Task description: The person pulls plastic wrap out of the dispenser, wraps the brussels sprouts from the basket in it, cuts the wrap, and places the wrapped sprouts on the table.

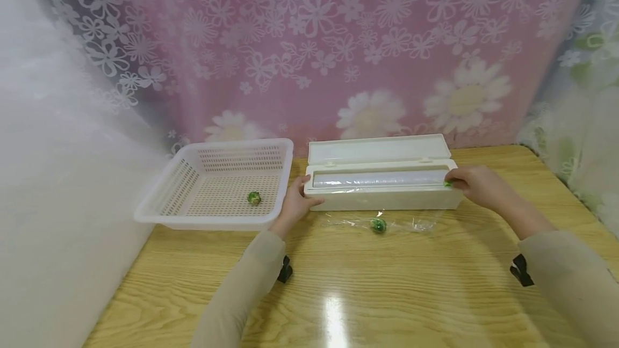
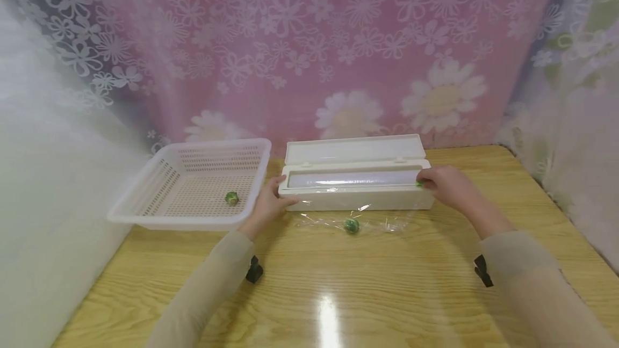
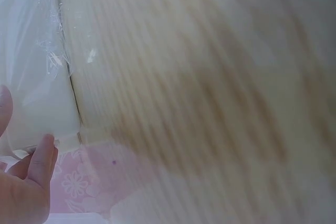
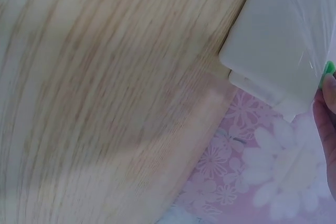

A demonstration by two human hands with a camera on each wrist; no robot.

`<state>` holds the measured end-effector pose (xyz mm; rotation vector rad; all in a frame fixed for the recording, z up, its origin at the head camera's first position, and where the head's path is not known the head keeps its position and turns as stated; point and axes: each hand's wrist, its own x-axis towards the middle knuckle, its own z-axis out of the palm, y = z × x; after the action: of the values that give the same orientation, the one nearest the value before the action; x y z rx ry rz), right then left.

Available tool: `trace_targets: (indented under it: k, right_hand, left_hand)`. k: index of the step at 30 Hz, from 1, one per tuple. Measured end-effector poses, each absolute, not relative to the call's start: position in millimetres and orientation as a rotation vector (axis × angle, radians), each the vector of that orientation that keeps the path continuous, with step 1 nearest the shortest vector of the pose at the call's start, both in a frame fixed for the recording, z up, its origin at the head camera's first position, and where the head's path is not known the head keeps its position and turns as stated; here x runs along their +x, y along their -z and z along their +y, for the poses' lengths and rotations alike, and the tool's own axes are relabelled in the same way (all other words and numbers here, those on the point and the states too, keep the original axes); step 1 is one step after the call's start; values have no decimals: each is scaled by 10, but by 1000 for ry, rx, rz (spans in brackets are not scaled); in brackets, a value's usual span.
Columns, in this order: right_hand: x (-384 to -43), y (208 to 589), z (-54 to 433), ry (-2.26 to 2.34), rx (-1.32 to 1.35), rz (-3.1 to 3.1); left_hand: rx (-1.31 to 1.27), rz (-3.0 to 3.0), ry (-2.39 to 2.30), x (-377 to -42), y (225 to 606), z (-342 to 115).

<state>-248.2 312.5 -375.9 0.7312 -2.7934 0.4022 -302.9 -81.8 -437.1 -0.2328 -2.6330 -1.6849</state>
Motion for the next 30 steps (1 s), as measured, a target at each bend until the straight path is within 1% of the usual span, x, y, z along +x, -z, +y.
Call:
trace_targets:
  k: [27,30]
  right_hand:
    - [-2500,3777,3180,-394,725,-2799]
    - [-2492,3767,3209,-407,694,-2817]
  left_hand:
    - [-254,-2592,1762,-3037,4376,-816]
    - [-251,-2603,1751,-3033,4373,-828]
